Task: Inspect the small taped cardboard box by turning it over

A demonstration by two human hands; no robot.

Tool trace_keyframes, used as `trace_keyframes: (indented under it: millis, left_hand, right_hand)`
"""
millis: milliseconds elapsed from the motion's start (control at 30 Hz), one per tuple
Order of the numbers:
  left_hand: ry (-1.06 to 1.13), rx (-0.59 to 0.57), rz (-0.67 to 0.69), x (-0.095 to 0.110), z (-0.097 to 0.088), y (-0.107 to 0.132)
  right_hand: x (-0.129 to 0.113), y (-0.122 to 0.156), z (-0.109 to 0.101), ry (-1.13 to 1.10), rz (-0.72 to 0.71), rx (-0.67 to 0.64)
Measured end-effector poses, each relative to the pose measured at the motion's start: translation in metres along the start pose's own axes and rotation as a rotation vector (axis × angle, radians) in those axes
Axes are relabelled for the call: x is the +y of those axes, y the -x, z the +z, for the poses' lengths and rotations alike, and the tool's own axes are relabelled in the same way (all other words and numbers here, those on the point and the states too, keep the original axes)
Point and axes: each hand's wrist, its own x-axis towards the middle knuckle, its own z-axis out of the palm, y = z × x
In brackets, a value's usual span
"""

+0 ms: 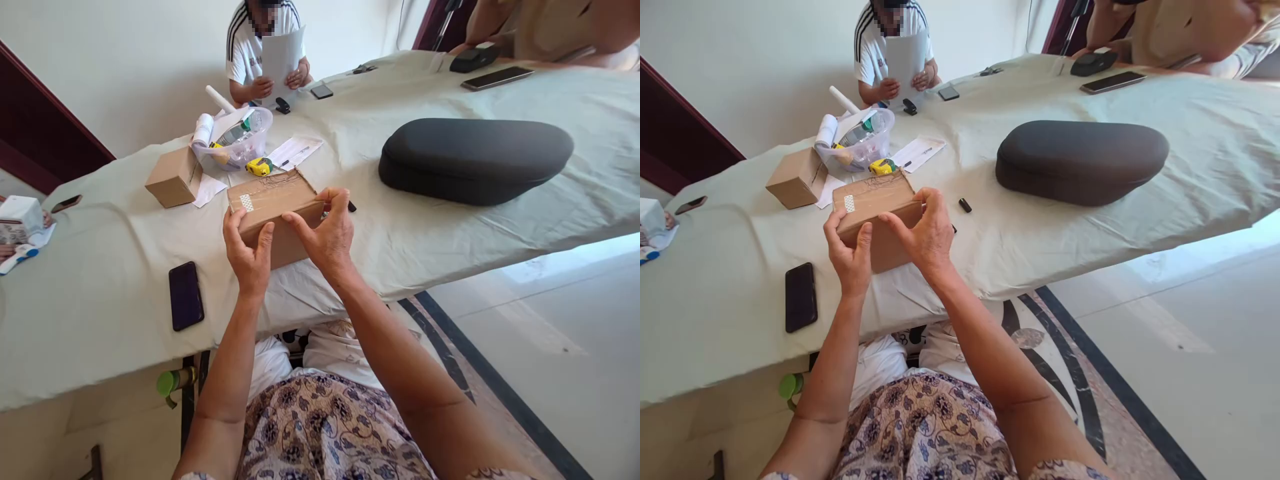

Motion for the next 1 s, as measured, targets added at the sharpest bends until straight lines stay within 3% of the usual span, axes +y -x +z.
trace_keyframes:
  millis: [233,333,567,667,800,1000]
  left_hand:
    - [0.043,-0.007,0.041,-0.01,-0.006,-0.003]
    - [0.039,0.017,0.025,-0.01,-0.006,0.0]
    - [0.09,0.126,-0.046,-0.023,-0.023,0.006]
    - [0.167,0.203,-0.118,-0.029,-0.035,0.008]
    - [0.296,0.25,-0.165,-0.04,-0.031,0.007]
    - [0.573,0.175,-0.275,-0.058,0.006,0.005]
  right_hand:
    - [0.024,-0.002,0.0,-0.288,-0.105,-0.016]
    - [0.039,0.007,0.003,-0.35,-0.07,-0.02]
    - [0.088,0.034,0.005,-0.303,0.087,-0.356]
    - [0.096,0.042,0.005,-0.24,0.112,-0.428]
    - [0.094,0.047,0.007,-0.241,0.176,-0.367]
    - [0.097,0.039,-0.002,-0.288,0.197,-0.091]
